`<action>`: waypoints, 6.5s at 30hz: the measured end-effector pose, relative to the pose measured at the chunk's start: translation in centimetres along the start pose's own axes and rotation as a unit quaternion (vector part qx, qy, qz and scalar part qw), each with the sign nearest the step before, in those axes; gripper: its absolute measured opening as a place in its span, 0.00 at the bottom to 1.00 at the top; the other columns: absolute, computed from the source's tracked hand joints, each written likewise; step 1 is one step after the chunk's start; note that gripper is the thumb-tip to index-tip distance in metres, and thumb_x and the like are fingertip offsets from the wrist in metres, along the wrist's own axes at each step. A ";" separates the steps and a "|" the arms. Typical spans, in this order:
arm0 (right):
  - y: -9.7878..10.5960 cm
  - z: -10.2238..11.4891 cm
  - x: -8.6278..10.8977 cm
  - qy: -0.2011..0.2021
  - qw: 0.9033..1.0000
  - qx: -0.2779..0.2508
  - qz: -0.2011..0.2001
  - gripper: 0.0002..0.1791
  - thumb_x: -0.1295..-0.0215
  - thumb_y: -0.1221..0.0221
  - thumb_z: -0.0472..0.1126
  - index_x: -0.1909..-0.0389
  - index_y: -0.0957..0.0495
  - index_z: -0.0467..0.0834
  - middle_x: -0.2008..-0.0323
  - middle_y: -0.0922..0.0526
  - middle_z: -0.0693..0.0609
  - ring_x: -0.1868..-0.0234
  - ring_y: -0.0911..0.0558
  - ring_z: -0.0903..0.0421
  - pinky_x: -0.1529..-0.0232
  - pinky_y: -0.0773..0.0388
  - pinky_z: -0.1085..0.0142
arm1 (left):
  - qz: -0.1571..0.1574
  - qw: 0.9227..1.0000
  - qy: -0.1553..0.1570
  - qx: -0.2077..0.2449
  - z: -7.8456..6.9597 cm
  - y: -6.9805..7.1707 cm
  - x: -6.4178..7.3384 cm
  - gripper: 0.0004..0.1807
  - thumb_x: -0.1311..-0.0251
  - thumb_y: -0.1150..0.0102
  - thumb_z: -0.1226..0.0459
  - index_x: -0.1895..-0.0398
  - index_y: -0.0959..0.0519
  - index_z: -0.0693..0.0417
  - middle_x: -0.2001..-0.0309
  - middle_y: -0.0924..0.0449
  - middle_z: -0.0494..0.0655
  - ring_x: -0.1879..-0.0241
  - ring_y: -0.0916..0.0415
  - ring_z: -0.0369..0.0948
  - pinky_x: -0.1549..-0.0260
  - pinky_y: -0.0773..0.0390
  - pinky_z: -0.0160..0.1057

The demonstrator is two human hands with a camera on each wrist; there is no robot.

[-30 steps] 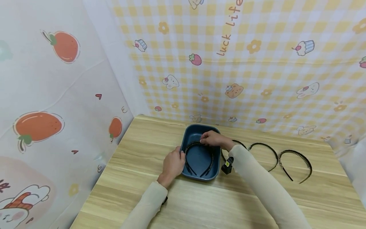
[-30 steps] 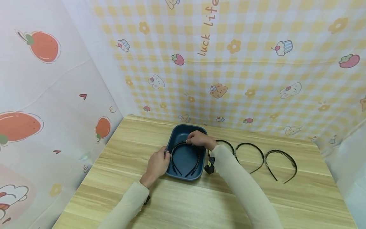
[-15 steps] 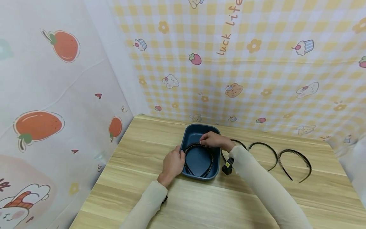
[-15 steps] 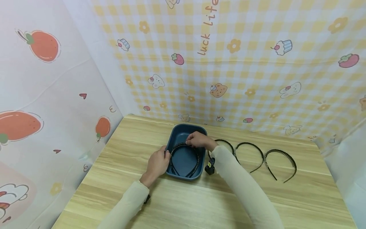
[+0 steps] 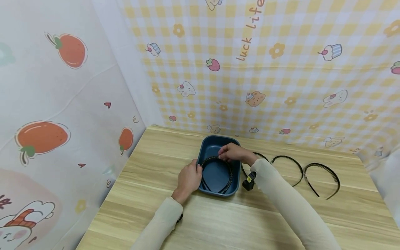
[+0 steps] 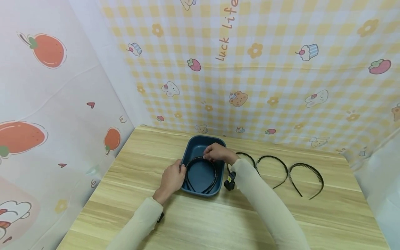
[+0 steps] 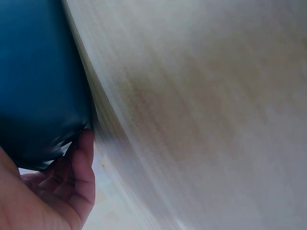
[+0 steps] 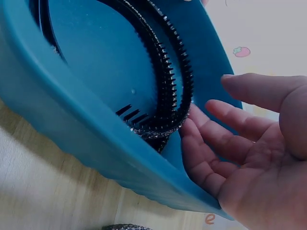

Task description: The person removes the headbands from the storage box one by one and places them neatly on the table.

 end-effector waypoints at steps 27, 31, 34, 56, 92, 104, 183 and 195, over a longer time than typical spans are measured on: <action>-0.1 -0.6 0.1 0.035 0.998 -0.012 -0.049 0.14 0.39 0.34 0.34 0.52 0.16 0.35 0.64 0.13 0.47 0.68 0.17 0.58 0.62 0.18 0.63 | -0.001 1.000 0.009 -0.002 0.1 -0.1 0.0 0.20 0.27 0.55 0.58 0.40 0.23 0.57 0.58 0.15 0.55 0.65 0.18 0.49 0.69 0.21 0.50; -0.1 -0.5 0.1 0.037 0.998 -0.019 -0.047 0.13 0.38 0.35 0.34 0.52 0.17 0.34 0.65 0.13 0.47 0.68 0.16 0.57 0.63 0.18 0.63 | -0.001 1.000 0.007 -0.004 0.0 -0.1 0.0 0.20 0.27 0.55 0.58 0.40 0.23 0.57 0.59 0.15 0.54 0.67 0.18 0.48 0.70 0.21 0.48; 0.0 -0.6 0.2 0.032 0.998 -0.027 -0.046 0.14 0.38 0.35 0.33 0.52 0.17 0.34 0.64 0.12 0.45 0.68 0.15 0.57 0.63 0.18 0.63 | -0.001 1.000 0.005 -0.004 0.1 -0.1 0.0 0.19 0.27 0.55 0.59 0.41 0.23 0.57 0.62 0.15 0.53 0.70 0.20 0.46 0.73 0.23 0.46; 2.1 -0.5 2.0 0.049 0.995 -0.078 -0.035 0.18 0.33 0.41 0.32 0.45 0.23 0.28 0.54 0.16 0.31 0.60 0.14 0.49 0.56 0.17 0.57 | -0.002 1.000 -0.008 0.013 0.1 -0.2 0.2 0.18 0.27 0.56 0.60 0.44 0.22 0.58 0.71 0.18 0.48 0.78 0.25 0.40 0.80 0.28 0.41; 6.1 -4.4 7.2 0.044 0.988 -0.133 -0.056 0.25 0.29 0.44 0.32 0.35 0.34 0.28 0.54 0.16 0.37 0.51 0.16 0.39 0.54 0.18 0.50 | 0.004 1.000 -0.009 0.017 0.2 -0.2 0.1 0.18 0.27 0.54 0.61 0.43 0.23 0.61 0.75 0.22 0.45 0.81 0.30 0.38 0.82 0.31 0.38; 7.0 -5.7 8.9 0.043 0.988 -0.132 -0.069 0.25 0.28 0.45 0.33 0.35 0.35 0.27 0.54 0.16 0.41 0.52 0.15 0.41 0.53 0.18 0.49 | 0.002 1.000 -0.013 0.018 0.3 -0.3 0.0 0.18 0.27 0.54 0.62 0.43 0.23 0.61 0.75 0.22 0.45 0.81 0.29 0.38 0.81 0.30 0.38; 1.0 -14.8 13.3 0.038 0.989 -0.144 -0.008 0.14 0.32 0.41 0.33 0.52 0.26 0.26 0.63 0.15 0.39 0.67 0.17 0.54 0.66 0.18 0.63 | -0.001 1.000 -0.009 0.016 0.2 0.0 -0.1 0.18 0.27 0.54 0.61 0.42 0.23 0.60 0.73 0.19 0.48 0.80 0.28 0.40 0.80 0.29 0.39; 1.2 -13.1 13.7 0.053 0.997 -0.037 -0.044 0.11 0.33 0.39 0.34 0.56 0.21 0.30 0.65 0.16 0.39 0.70 0.19 0.58 0.75 0.25 0.68 | 0.000 1.000 -0.008 0.021 0.3 -0.1 -0.2 0.19 0.28 0.53 0.61 0.42 0.23 0.61 0.74 0.20 0.48 0.81 0.28 0.39 0.82 0.30 0.39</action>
Point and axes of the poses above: each hand's wrist, its own x-axis away from the middle knuckle, its own y-axis out of the back of the hand, z = x × y, the point moved 9 cm from there along -x, towards the middle knuckle
